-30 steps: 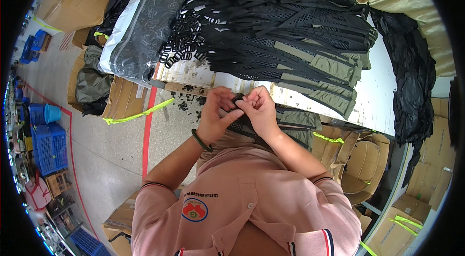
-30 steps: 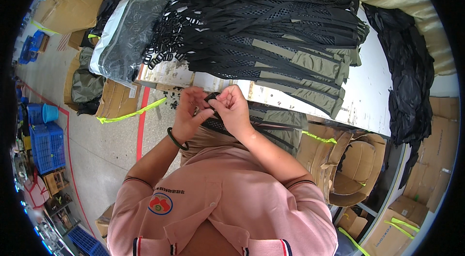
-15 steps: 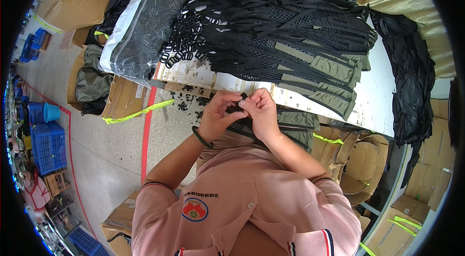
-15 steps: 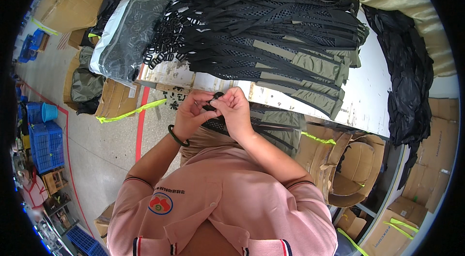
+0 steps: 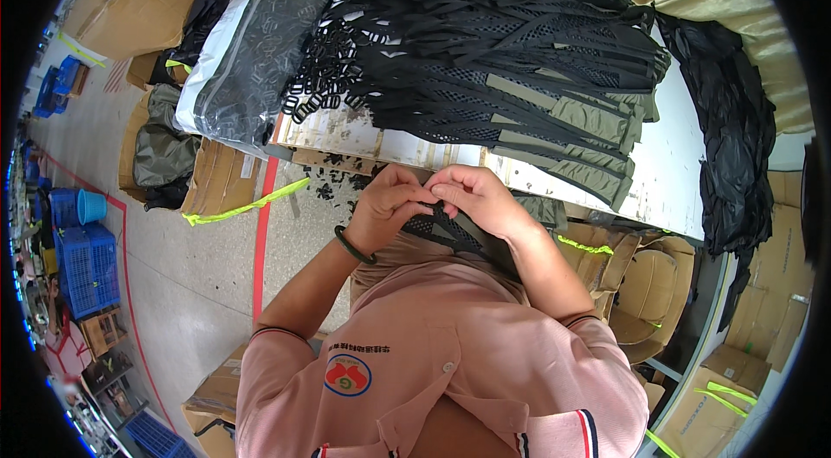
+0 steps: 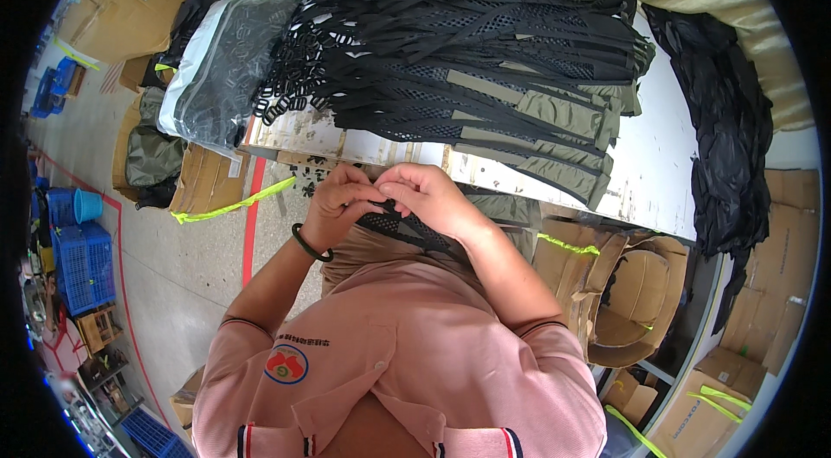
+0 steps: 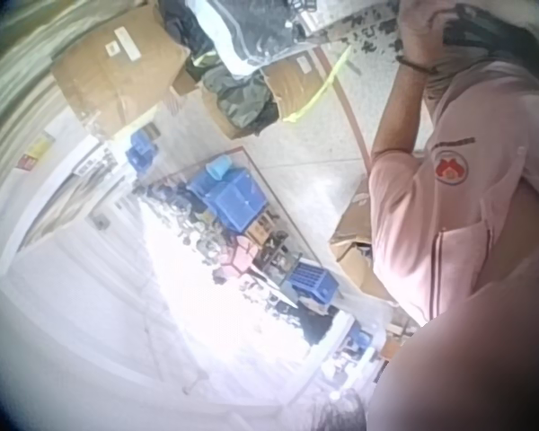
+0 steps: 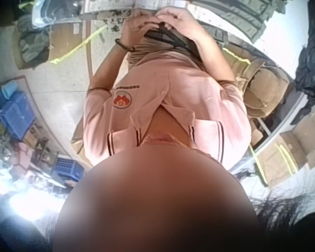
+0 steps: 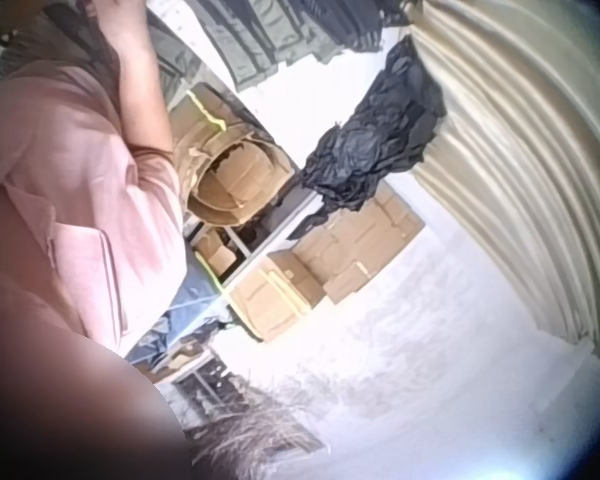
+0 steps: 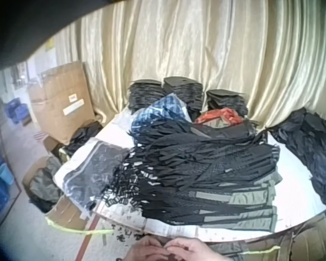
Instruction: Attaching plastic buckles and clips to mesh strap components for gear manufacturing.
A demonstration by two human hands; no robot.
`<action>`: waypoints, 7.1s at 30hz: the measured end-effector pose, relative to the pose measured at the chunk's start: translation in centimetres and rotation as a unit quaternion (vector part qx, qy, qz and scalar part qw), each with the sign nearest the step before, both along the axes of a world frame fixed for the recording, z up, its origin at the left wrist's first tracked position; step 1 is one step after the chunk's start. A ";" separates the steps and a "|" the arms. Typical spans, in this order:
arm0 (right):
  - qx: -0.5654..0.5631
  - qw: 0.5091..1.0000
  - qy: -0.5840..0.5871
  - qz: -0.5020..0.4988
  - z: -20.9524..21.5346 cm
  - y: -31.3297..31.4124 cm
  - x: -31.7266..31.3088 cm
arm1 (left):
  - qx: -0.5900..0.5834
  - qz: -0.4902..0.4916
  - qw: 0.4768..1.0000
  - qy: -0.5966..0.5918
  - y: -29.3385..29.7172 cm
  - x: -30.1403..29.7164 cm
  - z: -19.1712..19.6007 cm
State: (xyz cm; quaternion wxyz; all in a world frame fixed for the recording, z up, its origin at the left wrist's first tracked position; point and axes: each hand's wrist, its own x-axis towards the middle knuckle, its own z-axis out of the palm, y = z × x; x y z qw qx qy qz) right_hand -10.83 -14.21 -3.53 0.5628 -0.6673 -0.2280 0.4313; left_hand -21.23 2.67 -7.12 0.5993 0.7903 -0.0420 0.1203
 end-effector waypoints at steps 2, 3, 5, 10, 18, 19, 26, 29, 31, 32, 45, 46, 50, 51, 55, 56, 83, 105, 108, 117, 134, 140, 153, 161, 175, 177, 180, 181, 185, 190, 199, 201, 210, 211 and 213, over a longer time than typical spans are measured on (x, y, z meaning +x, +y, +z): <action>0.001 0.999 0.031 0.004 0.0 -0.2 0.1 | 0.000 -0.017 1.000 0.004 0.1 -0.1 0.0; -0.001 0.999 0.031 0.030 -0.1 -0.3 0.1 | 0.001 -0.032 0.999 0.008 0.1 -0.2 0.1; -0.003 0.998 0.030 0.057 -0.4 -0.6 0.2 | -0.006 -0.053 0.998 0.021 0.0 -0.4 -0.2; -0.028 0.970 -0.214 0.114 0.3 -0.7 -0.5 | -0.020 -0.081 0.996 0.013 0.0 -0.6 -0.9; -0.030 0.983 -0.100 0.148 1.3 -1.0 0.5 | -0.039 -0.108 0.993 0.020 0.4 -0.8 -0.3; -0.035 0.978 -0.104 0.179 1.6 -0.9 0.7 | -0.039 -0.109 0.993 0.021 0.5 -0.8 -0.3; -0.013 0.966 -0.182 0.185 1.6 -1.0 0.4 | -0.043 -0.141 0.989 0.028 0.8 -0.2 0.6; -0.030 0.949 -0.273 0.152 1.8 -0.4 -0.2 | -0.096 -0.163 0.980 0.061 0.5 -0.6 -0.5; -0.015 0.941 -0.336 0.038 1.3 -0.2 -0.4 | -0.123 -0.180 0.974 0.067 0.1 -0.8 -1.4; -0.016 0.941 -0.336 0.037 1.1 -0.2 -0.5 | -0.163 -0.180 0.968 0.069 -0.3 -0.9 -1.7; 0.004 0.957 -0.290 -0.008 3.0 -1.0 -1.1 | -0.390 0.051 0.907 0.152 -1.0 -0.6 0.2; -0.010 0.947 -0.320 -0.013 2.9 -1.1 -1.8 | -0.390 0.051 0.907 0.151 -1.1 -0.6 0.4; -0.031 0.918 -0.391 -0.061 0.6 -0.2 -3.6 | -0.427 0.085 0.886 0.159 -1.4 -0.6 -1.1; -0.031 0.918 -0.391 -0.062 0.2 -0.2 -3.8 | -0.421 0.082 0.891 0.150 -1.5 -0.7 -1.3; -0.053 0.919 -0.368 -0.130 -0.3 -0.2 -4.1 | -0.416 0.073 0.899 0.116 -2.2 -1.0 -1.0; -0.051 0.931 -0.330 -0.145 -0.3 -0.2 -4.2 | -0.376 0.053 0.922 0.079 -2.3 -1.1 -0.9; 0.041 0.986 -0.154 -0.053 0.8 -0.9 -0.9 | 0.035 0.006 0.996 -0.076 -1.9 0.0 0.6; -0.187 0.868 -0.450 -0.091 -4.7 -12.9 -0.2 | -0.244 0.352 0.865 0.262 1.6 -9.1 -13.9; -0.235 0.743 -0.607 -0.158 -1.2 -10.1 3.7 | -0.019 0.396 0.911 0.114 1.1 -5.6 -11.2; -0.160 0.834 -0.527 -0.030 0.5 -10.5 5.8 | -0.485 -0.131 0.805 0.314 -3.7 3.9 -4.3; -0.342 0.835 -0.389 0.185 -4.9 -14.4 0.9 | -0.454 0.113 0.857 0.216 2.2 -1.3 -7.3; -0.013 0.911 -0.411 -0.007 -6.3 -2.4 -1.5 | -0.398 0.122 0.882 0.222 1.6 -1.5 -6.7; 0.019 0.982 -0.189 0.024 -5.5 5.3 -2.5 | 0.330 0.326 0.885 0.044 15.5 2.3 -3.5; 0.035 0.979 -0.199 0.036 -6.2 6.5 -2.0 | 0.433 0.270 0.850 0.131 17.8 4.2 -4.3; 0.085 0.941 -0.328 0.006 -4.5 4.6 0.4 | -0.244 0.138 0.952 0.124 3.2 0.6 -3.9; 0.030 0.968 -0.248 0.018 -3.9 4.1 0.3 | -0.264 0.139 0.947 0.114 2.5 0.6 -4.0; 0.039 0.959 -0.279 0.018 -3.7 3.7 -0.1 | -0.272 0.147 0.946 0.103 2.0 0.5 -4.3; 0.039 0.960 -0.278 0.017 -3.5 3.6 -0.4 | -0.259 0.153 0.948 0.102 1.9 0.5 -4.4; 0.045 0.939 -0.342 -0.003 -3.4 3.5 -0.8 | -0.248 0.153 0.952 0.092 1.7 0.5 -4.5; 0.018 0.998 0.067 0.002 -4.2 3.2 0.2 | -0.269 0.143 0.949 0.080 1.3 0.5 -4.1; 0.079 0.961 0.261 -0.041 -3.7 2.7 0.3 | -0.238 0.099 0.963 0.078 0.7 -0.2 -3.3; 0.107 0.946 0.293 -0.087 -3.5 2.8 0.1 | -0.218 0.106 0.968 0.068 0.5 -0.3 -3.2; 0.090 0.976 -0.121 -0.156 -4.2 3.2 -1.9 | -0.005 0.162 0.987 0.018 0.1 -0.1 -2.6; 0.090 0.976 -0.122 -0.156 -4.1 3.1 -1.9 | 0.037 0.182 0.983 -0.005 0.1 -0.1 -2.2; 0.080 0.984 -0.038 -0.154 -3.7 3.1 -1.8 | 0.066 0.176 0.981 -0.037 0.2 0.1 -1.7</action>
